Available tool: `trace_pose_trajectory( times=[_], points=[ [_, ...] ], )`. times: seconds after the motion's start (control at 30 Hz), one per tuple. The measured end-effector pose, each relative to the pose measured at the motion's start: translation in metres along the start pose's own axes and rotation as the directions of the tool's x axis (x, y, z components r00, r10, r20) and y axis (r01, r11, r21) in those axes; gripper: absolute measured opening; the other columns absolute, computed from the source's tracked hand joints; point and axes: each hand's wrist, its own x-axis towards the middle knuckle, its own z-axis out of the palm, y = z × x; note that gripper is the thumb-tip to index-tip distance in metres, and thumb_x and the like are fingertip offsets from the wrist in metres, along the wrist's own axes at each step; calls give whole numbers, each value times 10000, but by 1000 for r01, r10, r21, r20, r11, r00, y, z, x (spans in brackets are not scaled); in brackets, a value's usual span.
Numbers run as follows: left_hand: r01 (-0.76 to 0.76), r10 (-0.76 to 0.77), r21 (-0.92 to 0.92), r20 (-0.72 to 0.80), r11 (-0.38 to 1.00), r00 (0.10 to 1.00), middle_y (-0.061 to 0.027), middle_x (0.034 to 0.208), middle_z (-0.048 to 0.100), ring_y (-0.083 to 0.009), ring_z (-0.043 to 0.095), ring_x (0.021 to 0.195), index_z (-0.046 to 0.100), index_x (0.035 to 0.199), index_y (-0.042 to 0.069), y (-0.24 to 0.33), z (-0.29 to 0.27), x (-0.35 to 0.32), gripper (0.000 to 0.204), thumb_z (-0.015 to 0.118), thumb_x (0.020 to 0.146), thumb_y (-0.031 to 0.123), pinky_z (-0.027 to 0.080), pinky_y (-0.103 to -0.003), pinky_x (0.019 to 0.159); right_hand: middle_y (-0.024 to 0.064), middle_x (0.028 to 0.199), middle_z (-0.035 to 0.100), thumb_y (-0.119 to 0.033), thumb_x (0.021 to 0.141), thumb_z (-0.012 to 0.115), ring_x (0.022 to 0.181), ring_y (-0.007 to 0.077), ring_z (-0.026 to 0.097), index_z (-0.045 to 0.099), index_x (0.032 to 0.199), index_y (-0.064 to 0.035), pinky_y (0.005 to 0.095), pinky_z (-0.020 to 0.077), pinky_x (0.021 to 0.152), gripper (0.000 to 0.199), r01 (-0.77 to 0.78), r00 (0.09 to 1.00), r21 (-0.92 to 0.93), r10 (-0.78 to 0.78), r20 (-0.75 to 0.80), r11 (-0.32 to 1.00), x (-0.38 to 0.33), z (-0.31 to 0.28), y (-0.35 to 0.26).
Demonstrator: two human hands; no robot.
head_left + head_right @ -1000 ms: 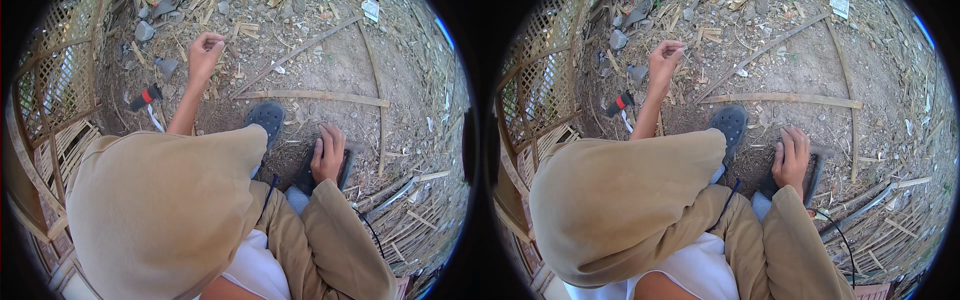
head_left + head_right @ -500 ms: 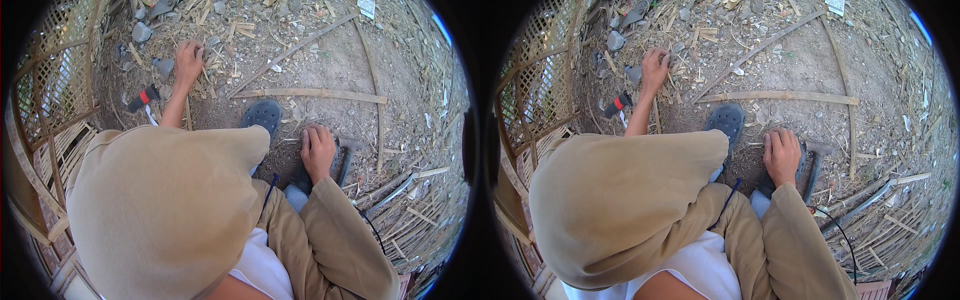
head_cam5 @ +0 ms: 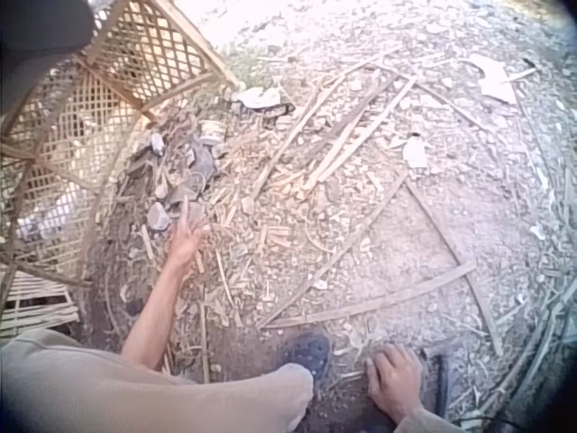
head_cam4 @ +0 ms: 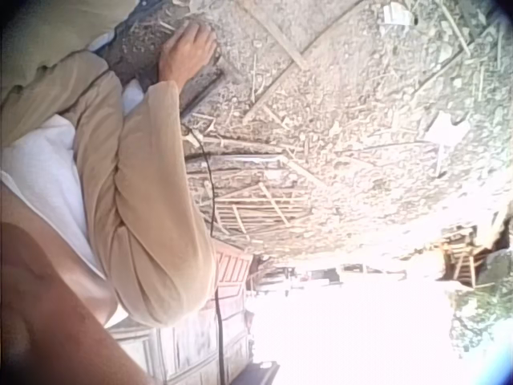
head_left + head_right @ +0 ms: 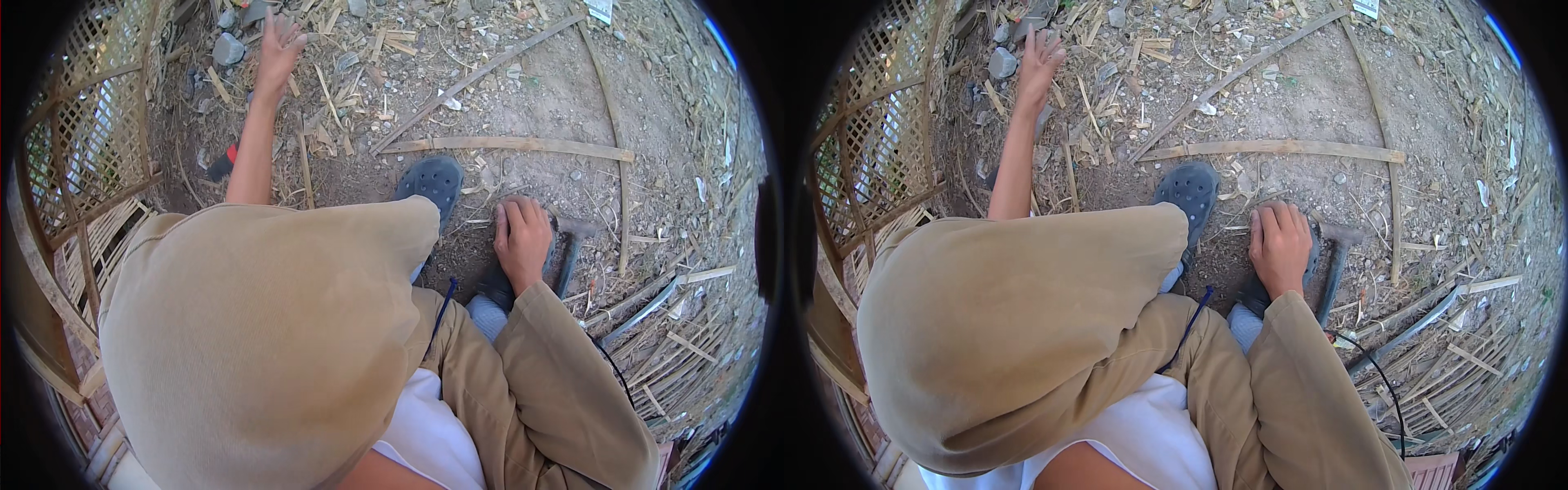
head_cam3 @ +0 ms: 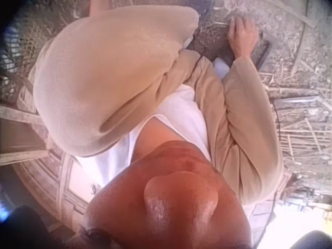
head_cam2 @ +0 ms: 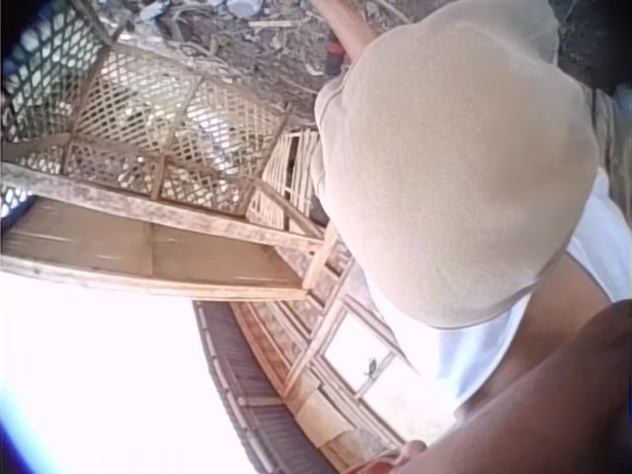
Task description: The person aligns bamboo strips on the ground and secures them by hammering a nail through a joint.
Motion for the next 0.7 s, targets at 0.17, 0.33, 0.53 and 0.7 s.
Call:
trace_pose_trajectory(
  times=[0.17,0.33,0.53,0.7],
  points=[
    [-379,109,691,402,616,909,-123,1307,726,-313,643,1316,791,1139,70,1,16,-15,208,776,942,135,531,-457,1062,93,1003,687,-98,952,722,934,323,657,691,956,-50,442,515,840,57,-15,1000,11,15,-7,1000,0,0,-1],
    [-467,137,733,465,495,875,-107,1157,706,-337,658,1168,795,1004,87,-8,36,-30,121,784,906,157,511,-471,1019,91,1005,687,-102,951,722,935,322,656,691,952,-51,445,514,841,60,-10,1000,-6,10,3,1000,-1,1,1],
    [-507,161,750,489,426,857,-86,1099,673,-329,650,1125,763,948,89,-12,42,-29,109,796,896,180,494,-510,977,93,1008,682,-100,946,725,940,321,652,682,943,-50,443,511,842,66,-16,1000,-7,16,22,1000,-1,1,0],
    [-524,136,750,517,405,845,-136,1157,669,-367,649,1142,741,983,49,-17,43,-26,122,760,917,150,510,-484,980,93,1009,682,-97,944,726,940,321,651,685,949,-48,443,511,846,64,-15,1000,-8,15,15,1000,-1,2,0]
  ],
)
